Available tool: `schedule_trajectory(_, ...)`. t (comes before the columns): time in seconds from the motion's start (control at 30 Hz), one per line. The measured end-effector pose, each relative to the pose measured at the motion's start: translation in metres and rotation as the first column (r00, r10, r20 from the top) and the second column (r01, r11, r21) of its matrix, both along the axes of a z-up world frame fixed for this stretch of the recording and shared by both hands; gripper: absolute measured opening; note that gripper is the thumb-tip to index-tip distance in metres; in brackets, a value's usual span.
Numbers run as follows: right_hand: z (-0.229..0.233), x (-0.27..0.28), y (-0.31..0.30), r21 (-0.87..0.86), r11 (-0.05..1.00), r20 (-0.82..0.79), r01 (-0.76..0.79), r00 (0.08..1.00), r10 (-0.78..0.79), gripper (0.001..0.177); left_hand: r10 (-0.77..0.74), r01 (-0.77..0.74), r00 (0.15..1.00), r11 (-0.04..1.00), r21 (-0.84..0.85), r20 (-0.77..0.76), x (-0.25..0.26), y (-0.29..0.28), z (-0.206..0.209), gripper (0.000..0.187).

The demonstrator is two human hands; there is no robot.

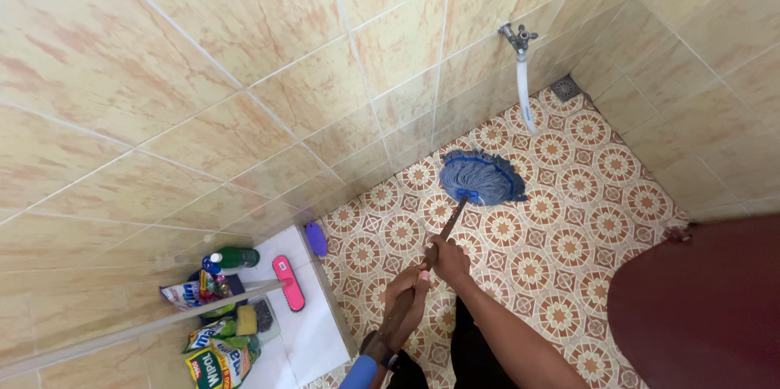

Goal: The person mops the tiled bathroom floor using a blue mop, moving it back and forth across the surface and around a large red tub.

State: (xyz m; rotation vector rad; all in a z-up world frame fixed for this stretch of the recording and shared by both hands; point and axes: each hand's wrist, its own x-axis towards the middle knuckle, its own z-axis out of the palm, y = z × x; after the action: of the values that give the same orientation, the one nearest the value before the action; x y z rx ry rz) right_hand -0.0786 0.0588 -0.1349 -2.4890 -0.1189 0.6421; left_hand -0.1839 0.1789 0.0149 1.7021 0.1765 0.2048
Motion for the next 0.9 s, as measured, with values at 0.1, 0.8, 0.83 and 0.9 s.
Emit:
schedule_trajectory(0.1,-0.007,0.014,-0.003,-0.048,0.999,-0.051,-0.007,0.999,0.005,0.041,0.044,-0.051,0.987,0.998,-0.044,-0.155,0.009,-0.010,-0.004,0.031)
schedule_trajectory(0.8,-0.032,0.085,-0.032,-0.101,0.988,0.006,-0.117,0.993,0.118,0.044,0.049,-0.035,0.988,0.995,-0.098,0.143,0.058,-0.043,-0.018,0.030)
schedule_trajectory(0.83,-0.033,0.075,-0.027,-0.101,0.988,0.005,-0.114,0.993,0.115,0.044,0.046,-0.032,0.989,0.995,-0.098,0.143,0.050,-0.037,-0.018,0.030)
schedule_trajectory(0.9,-0.032,0.058,-0.015,-0.028,0.990,0.073,-0.140,0.987,0.141,0.039,0.021,-0.017,0.998,0.998,-0.068,0.065,0.033,-0.023,-0.014,0.037)
